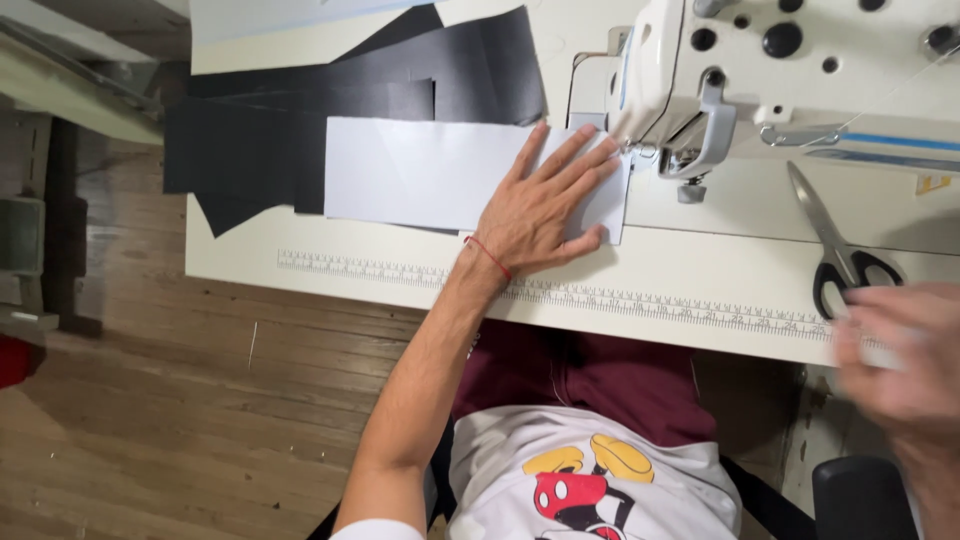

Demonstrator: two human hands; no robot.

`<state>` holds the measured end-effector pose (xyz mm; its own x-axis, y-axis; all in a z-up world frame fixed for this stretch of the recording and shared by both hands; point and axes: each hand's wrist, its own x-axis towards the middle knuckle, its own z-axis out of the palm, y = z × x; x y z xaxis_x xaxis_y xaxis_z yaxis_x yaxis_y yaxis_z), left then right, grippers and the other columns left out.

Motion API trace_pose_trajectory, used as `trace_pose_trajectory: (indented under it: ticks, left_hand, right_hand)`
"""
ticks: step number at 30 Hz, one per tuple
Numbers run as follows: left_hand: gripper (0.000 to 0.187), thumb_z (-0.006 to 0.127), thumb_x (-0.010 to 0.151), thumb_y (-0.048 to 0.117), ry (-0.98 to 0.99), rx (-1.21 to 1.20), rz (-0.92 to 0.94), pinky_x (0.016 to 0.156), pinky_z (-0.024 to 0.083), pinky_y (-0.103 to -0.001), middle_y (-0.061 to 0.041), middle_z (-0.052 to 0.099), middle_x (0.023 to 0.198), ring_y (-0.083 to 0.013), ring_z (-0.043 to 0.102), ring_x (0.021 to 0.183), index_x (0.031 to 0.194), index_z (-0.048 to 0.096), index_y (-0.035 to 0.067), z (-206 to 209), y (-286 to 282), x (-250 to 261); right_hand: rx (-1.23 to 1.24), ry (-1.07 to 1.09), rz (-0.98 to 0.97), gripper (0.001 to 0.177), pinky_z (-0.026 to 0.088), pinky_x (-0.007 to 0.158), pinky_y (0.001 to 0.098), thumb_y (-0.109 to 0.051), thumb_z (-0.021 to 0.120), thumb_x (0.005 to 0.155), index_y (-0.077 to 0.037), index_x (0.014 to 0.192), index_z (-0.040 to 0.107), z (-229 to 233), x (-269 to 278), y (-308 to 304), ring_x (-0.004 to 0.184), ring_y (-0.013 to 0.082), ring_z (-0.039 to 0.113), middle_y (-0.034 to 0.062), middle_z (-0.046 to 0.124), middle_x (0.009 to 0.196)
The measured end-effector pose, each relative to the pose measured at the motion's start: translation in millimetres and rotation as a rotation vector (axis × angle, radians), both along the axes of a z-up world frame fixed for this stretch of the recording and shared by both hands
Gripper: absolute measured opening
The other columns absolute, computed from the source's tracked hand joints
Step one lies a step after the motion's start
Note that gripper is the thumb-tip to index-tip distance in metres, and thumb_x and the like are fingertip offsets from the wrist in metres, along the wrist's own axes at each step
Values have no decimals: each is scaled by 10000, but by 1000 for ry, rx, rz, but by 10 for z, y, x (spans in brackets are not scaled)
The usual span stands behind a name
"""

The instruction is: Cutting and aligning leather pieces with templates at a sewing station

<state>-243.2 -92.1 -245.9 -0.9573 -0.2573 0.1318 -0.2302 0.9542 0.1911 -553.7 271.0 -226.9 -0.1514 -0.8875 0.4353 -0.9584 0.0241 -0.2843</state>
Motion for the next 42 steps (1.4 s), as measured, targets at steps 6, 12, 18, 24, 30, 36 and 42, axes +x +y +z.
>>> trace_pose_trajectory:
  ticks: [6,12,18,24,30,36,42]
  left_hand:
    - [859,367,1186,683,48,26,5,1485,52,-629,-65,381,1919,-280,244,1803,1833,456,125,26,21,9]
    - [809,489,1180,665,100,38,-11,1482,125,-635,-48,428,1893,-282,296,1787,1781,535,125,86,0,41]
    - [811,486,1192,673,101,24,-39,1481,135,-623,-55,439,1891,-279,305,1784,1792,524,129,65,-53,67]
    - [815,489,1145,715,135,32,14,1484,141,-610,-4,490,1869,-221,321,1776,1764,547,189,-54,-36,24]
    - [824,457,1147,734,137,14,18,1482,144,-618,3,492,1869,-218,326,1775,1771,535,203,-28,-95,14]
    - [835,431,1173,726,177,5,-41,1461,187,-615,-62,587,1807,-262,374,1746,1750,547,133,31,-194,-19]
    - [825,445,1177,724,228,22,-68,1447,197,-621,-79,644,1747,-273,398,1725,1689,603,97,35,-252,-42]
  right_hand:
    - [218,413,357,706,581,1157,408,-564,752,1068,-98,1597,723,623,949,-1247,1350,242,728,80,673,1739]
    - [284,671,379,813,572,946,331,-771,522,1096,-196,1653,668,323,915,-1707,1242,181,695,-17,581,1841]
    - [249,602,384,783,564,1087,384,-779,531,1099,-163,1531,749,254,993,-1731,1430,218,658,40,686,1738]
    - [195,429,458,891,435,1402,518,-854,496,1087,-55,1380,758,93,980,-1834,1663,313,604,158,744,1557]
    - [237,471,414,958,511,1192,484,-945,379,1065,-114,1364,750,30,964,-1856,1710,239,565,115,723,1602]
    - [206,627,391,1022,596,1063,422,-992,335,1054,-133,1367,792,145,973,-1914,1683,186,590,76,751,1614]
    - [178,647,341,981,586,1031,399,-977,384,1066,-146,1384,800,171,1024,-1868,1672,163,606,61,753,1646]
